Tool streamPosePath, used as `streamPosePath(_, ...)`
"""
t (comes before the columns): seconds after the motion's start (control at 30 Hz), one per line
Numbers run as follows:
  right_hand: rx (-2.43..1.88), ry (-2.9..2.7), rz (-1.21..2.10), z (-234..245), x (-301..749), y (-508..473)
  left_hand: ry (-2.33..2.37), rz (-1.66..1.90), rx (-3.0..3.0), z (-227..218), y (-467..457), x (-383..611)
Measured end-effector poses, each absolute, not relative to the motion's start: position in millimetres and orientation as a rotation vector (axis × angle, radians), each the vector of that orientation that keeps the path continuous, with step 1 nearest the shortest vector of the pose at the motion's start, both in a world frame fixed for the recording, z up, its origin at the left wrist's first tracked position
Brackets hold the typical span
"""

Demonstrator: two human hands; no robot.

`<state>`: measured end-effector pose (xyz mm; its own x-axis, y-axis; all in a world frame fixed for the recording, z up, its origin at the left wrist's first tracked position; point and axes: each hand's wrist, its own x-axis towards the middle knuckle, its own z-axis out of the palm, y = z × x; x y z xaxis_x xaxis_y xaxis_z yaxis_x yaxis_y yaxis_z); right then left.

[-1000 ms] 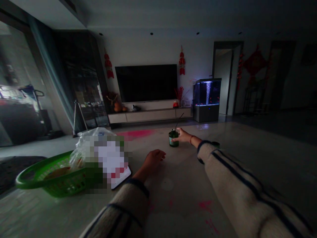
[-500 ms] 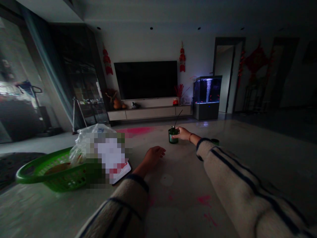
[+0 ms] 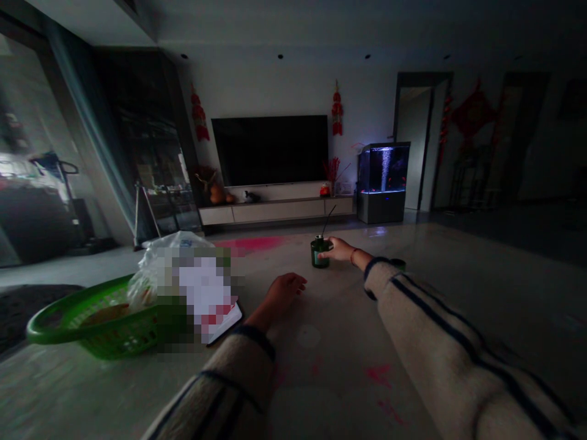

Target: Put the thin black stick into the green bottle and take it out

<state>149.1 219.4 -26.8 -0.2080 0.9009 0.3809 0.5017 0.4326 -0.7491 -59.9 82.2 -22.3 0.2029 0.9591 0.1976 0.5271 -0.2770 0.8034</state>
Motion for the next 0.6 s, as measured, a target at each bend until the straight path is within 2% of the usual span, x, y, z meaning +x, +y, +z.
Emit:
streamPosePath(0.37,-1.308,-1.775,0.479,-26,137,207,1.382,0.952,1.867,-19,78,-59)
streamPosePath(0.6,-1.252,-1.762,0.51,-34,135,212,1.363,0.952,1.872,-19,78,-59)
